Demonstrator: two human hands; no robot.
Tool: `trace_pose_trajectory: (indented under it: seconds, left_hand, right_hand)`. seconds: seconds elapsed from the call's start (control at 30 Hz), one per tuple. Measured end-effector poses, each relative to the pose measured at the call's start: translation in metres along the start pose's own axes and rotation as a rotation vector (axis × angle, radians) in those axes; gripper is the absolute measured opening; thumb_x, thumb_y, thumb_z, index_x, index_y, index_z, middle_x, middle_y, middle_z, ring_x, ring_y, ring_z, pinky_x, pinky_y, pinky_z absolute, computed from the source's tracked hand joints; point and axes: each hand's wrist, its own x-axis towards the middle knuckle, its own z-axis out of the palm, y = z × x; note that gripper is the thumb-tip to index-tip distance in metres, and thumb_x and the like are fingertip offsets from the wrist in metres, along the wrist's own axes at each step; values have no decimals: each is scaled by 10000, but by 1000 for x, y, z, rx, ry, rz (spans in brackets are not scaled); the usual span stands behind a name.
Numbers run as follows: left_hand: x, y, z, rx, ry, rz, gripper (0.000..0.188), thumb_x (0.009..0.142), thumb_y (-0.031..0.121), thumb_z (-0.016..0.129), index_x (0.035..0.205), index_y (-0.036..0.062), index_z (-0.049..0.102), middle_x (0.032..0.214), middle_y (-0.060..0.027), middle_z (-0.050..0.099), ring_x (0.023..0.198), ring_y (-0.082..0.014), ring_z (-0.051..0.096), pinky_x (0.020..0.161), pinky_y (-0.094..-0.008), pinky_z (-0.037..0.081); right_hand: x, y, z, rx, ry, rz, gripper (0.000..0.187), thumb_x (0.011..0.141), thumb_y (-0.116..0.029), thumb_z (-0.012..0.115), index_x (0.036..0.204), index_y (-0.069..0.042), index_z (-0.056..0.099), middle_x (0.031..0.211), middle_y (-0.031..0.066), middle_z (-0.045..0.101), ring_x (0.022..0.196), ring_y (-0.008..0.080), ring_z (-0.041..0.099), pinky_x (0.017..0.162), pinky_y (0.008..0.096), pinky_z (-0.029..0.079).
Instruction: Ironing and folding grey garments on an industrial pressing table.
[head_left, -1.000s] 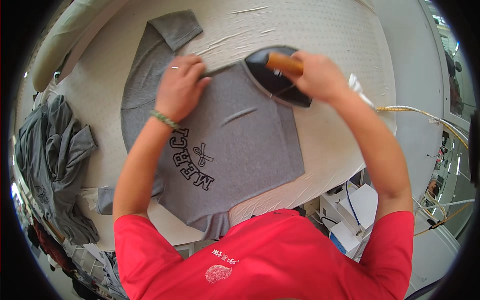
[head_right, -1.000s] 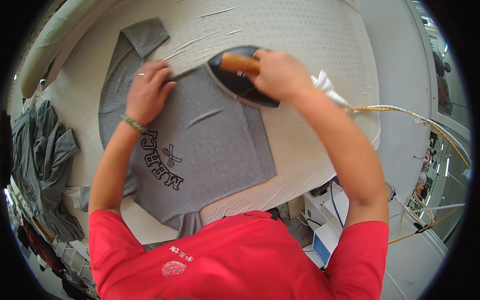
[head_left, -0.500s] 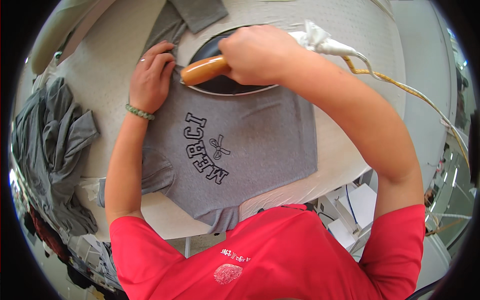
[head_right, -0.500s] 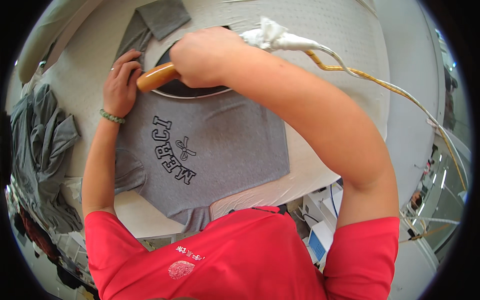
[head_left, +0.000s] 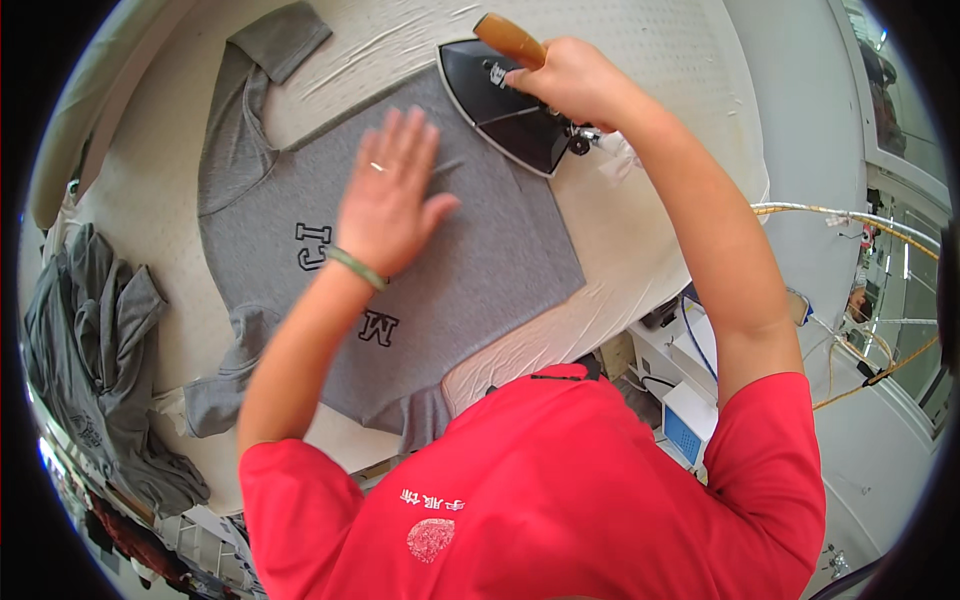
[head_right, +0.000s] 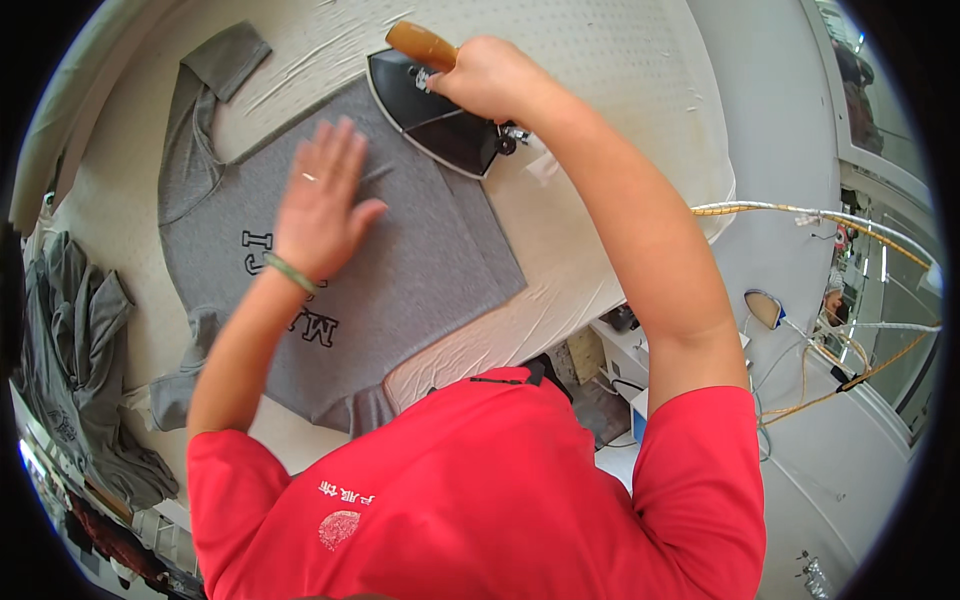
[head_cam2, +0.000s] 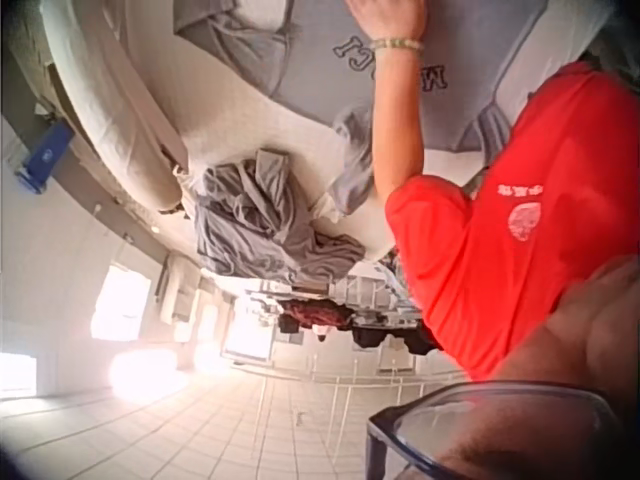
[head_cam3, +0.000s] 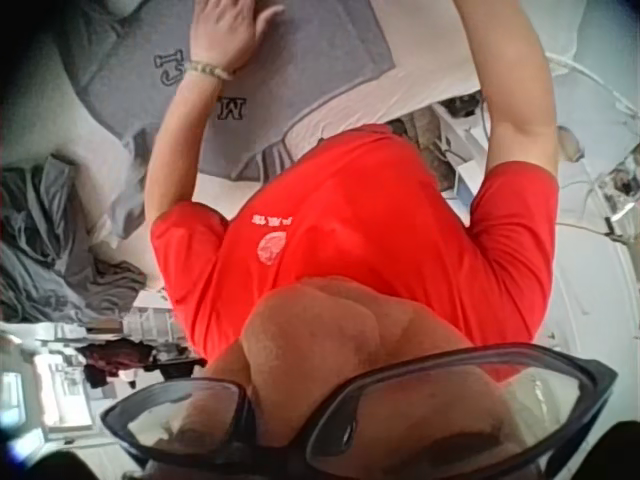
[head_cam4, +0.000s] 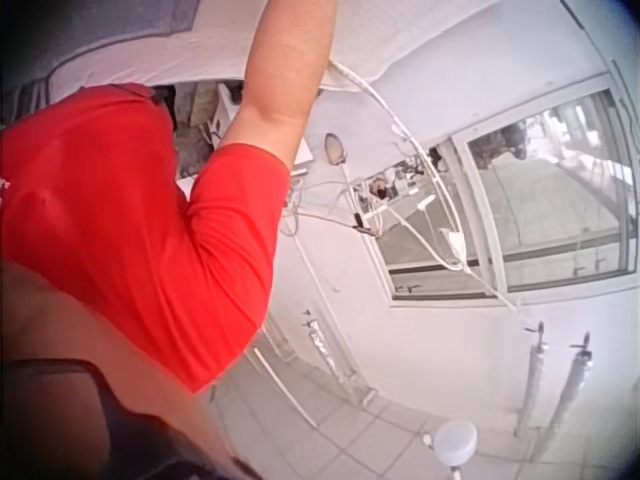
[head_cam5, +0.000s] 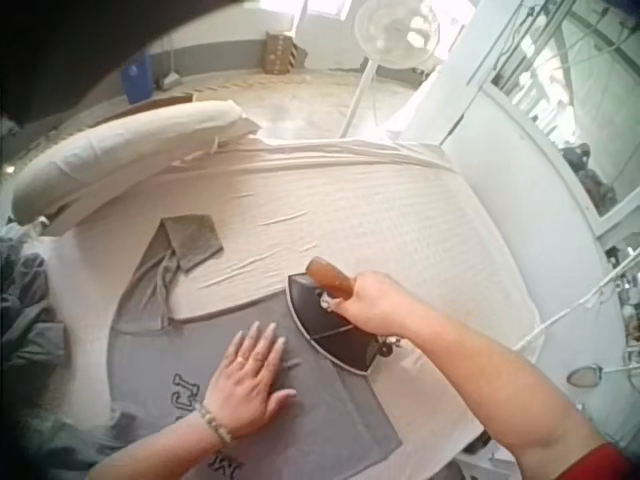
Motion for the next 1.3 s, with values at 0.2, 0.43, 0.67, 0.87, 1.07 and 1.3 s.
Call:
trace_pose_trajectory:
  seconds: [0.2,0.43,0.67,0.87,1.07,1.3]
  left_hand:
    - [-73,105,33,-187,-320,144,845,933,462,688,1615,53,402,1714,-200,310,1607,-377,244,1309,-533,184]
    - [-86,99,49,-399,76,196,409,869,168,722,1260,63,662,1343,-148,628,1275,-366,583,1080,-503,455]
    - [-111,-18,-4,246,392,-346,430,769,-48,614,1176,67,689,1277,-127,667,1248,-346,605,1091,-463,453]
    - [-101,-17,-12,211,384,-271,483,810,-48,620,1279,59,660,1373,-133,644,1359,-350,573,1177,-493,413]
    - [81,4,-9,-131,358,-34,515,1001,268,704,1442,41,570,1416,-187,644,1337,-381,592,1122,-434,472]
    - [216,13,-6,90,-547,-202,542,980,610,654,1055,81,747,1051,-140,768,987,-395,713,861,-450,559]
  right_hand:
    - [-48,52,34,-105,58,-217,413,935,-375,766,1093,5,726,918,195,765,876,372,730,824,449,556]
    - [-122,101,55,-103,166,-119,503,922,-415,786,1242,-38,696,1041,223,767,1019,404,731,886,460,569]
    - [-130,136,46,-88,259,35,512,914,-439,791,1257,-70,702,1082,195,773,1043,393,733,899,463,574]
    - [-121,145,30,-120,353,144,420,935,-356,790,1214,-54,707,1093,178,764,1023,373,734,871,437,582]
    - [-179,139,136,263,850,-431,241,933,-146,801,1095,-18,677,1038,132,711,967,340,694,823,400,586]
    - [-179,125,193,268,581,36,203,974,-240,767,1014,-68,668,885,135,716,811,331,707,684,398,552]
